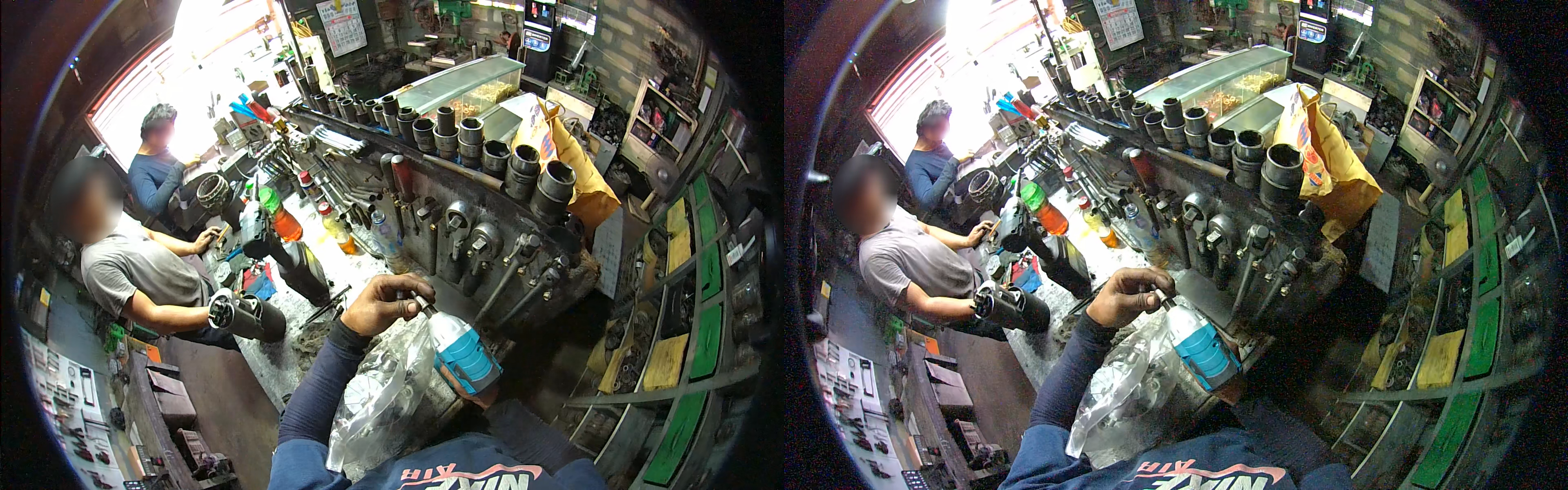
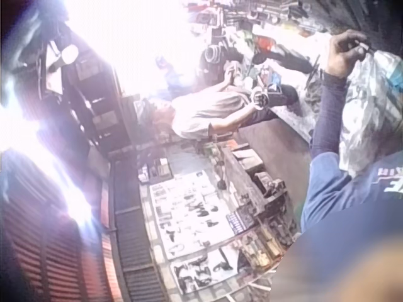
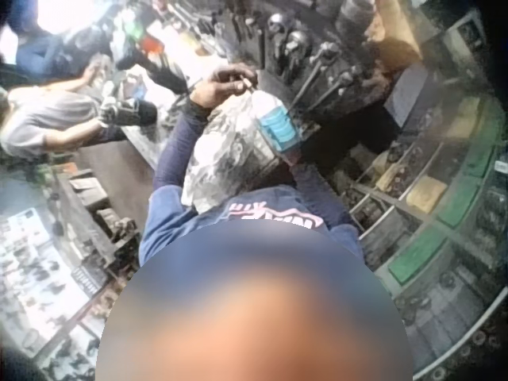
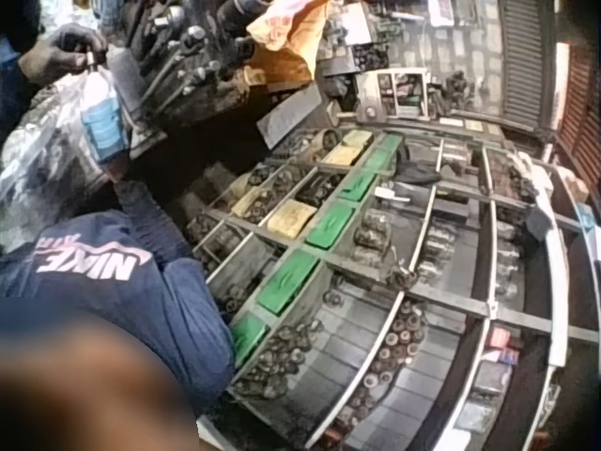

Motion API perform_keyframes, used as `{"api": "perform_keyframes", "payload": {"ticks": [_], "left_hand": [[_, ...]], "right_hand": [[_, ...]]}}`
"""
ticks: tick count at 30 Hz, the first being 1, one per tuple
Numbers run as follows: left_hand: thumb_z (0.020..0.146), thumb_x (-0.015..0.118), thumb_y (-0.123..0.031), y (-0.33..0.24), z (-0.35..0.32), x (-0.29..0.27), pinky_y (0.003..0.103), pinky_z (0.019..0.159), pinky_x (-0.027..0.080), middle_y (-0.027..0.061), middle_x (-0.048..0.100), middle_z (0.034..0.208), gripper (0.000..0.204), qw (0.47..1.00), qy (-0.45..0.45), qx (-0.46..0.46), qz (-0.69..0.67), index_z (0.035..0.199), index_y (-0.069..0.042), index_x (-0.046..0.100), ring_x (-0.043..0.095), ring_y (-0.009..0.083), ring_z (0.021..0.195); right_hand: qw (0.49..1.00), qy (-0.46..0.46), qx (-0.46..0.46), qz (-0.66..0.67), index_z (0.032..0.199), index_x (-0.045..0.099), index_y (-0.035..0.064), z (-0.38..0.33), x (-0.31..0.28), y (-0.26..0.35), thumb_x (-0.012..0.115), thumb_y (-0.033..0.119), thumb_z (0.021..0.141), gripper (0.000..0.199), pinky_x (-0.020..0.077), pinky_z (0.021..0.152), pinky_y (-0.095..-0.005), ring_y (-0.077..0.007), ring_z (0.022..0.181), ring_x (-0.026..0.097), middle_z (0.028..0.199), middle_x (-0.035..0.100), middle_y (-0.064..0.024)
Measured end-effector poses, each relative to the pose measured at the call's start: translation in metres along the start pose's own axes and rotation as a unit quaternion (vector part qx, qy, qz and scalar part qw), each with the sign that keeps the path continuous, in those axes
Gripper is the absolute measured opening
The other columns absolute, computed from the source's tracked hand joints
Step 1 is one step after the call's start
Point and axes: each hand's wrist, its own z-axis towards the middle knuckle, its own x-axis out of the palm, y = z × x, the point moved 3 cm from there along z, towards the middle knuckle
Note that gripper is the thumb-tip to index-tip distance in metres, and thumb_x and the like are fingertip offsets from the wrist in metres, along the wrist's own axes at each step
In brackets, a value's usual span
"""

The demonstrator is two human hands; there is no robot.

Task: The person unpacks a new motor component from plastic packaging and places it on a workbench. They then pick up a cordless impact wrench, attach a socket, and handle small fasteners and a rag while preparing to assemble the part.

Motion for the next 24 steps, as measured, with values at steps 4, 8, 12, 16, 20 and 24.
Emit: {"api": "perform_keyframes", "payload": {"ticks": [4, 8, 12, 16, 20, 24], "left_hand": [[0.085, 0.079, -0.008, 0.005, -0.004, 0.0, 0.033, 0.091, 0.049, 0.0106, 0.068, 0.114, 0.029, 0.999, -0.012, 0.025, -0.019, 0.112, 0.0, 0.071, 0.063, 0.0202, 0.106], [0.087, 0.076, -0.006, 0.004, -0.009, 0.003, 0.028, 0.086, 0.051, 0.0105, 0.07, 0.12, 0.038, 0.999, -0.027, 0.033, -0.024, 0.124, 0.002, 0.068, 0.065, 0.0144, 0.098], [0.095, 0.071, -0.015, 0.002, -0.012, 0.008, 0.024, 0.081, 0.051, 0.009, 0.07, 0.12, 0.04, 0.997, -0.055, -0.034, -0.052, 0.131, 0.001, 0.064, 0.064, 0.0105, 0.097], [0.093, 0.073, -0.018, 0.002, -0.011, 0.012, 0.025, 0.08, 0.05, 0.0096, 0.069, 0.12, 0.046, 0.988, -0.055, -0.062, -0.127, 0.133, 0.0, 0.06, 0.064, 0.0127, 0.099], [0.093, 0.073, -0.015, 0.003, -0.01, 0.006, 0.025, 0.08, 0.049, 0.0099, 0.069, 0.118, 0.036, 0.995, -0.057, -0.063, -0.06, 0.124, 0.0, 0.064, 0.063, 0.0129, 0.098], [0.091, 0.075, -0.009, 0.006, -0.009, 0.003, 0.026, 0.081, 0.049, 0.0081, 0.071, 0.113, 0.033, 0.996, -0.041, -0.024, -0.074, 0.121, 0.001, 0.067, 0.063, 0.0122, 0.096]], "right_hand": [[1.0, 0.017, -0.006, -0.002, 0.156, 0.032, 0.0035, -0.003, -0.001, -0.006, 0.033, 0.034, 0.109, 0.056, 0.0366, 0.119, -0.043, -0.0292, 0.139, 0.046, 0.156, 0.042, -0.0162], [0.999, 0.014, -0.017, -0.049, 0.155, 0.034, 0.0033, -0.001, -0.001, -0.008, 0.034, 0.034, 0.108, 0.055, 0.0397, 0.117, -0.043, -0.0285, 0.137, 0.049, 0.152, 0.046, -0.0166], [0.998, -0.003, 0.012, -0.065, 0.152, 0.038, 0.003, -0.001, -0.002, -0.006, 0.043, 0.032, 0.106, 0.054, 0.0449, 0.112, -0.0441, -0.0279, 0.132, 0.054, 0.146, 0.052, -0.0161], [0.99, -0.002, 0.014, -0.138, 0.151, 0.039, 0.0031, -0.009, -0.004, -0.006, 0.051, 0.032, 0.104, 0.056, 0.0463, 0.111, -0.0467, -0.0278, 0.129, 0.056, 0.145, 0.052, -0.0168], [0.997, 0.013, 0.07, -0.029, 0.152, 0.037, 0.0064, -0.018, -0.006, -0.024, 0.05, 0.038, 0.104, 0.059, 0.0443, 0.112, -0.0471, -0.0286, 0.132, 0.053, 0.148, 0.049, -0.0167], [0.993, 0.039, 0.109, 0.012, 0.153, 0.036, 0.0091, -0.022, -0.007, -0.038, 0.043, 0.039, 0.106, 0.056, 0.0435, 0.113, -0.0467, -0.0292, 0.134, 0.05, 0.15, 0.047, -0.0156]]}}
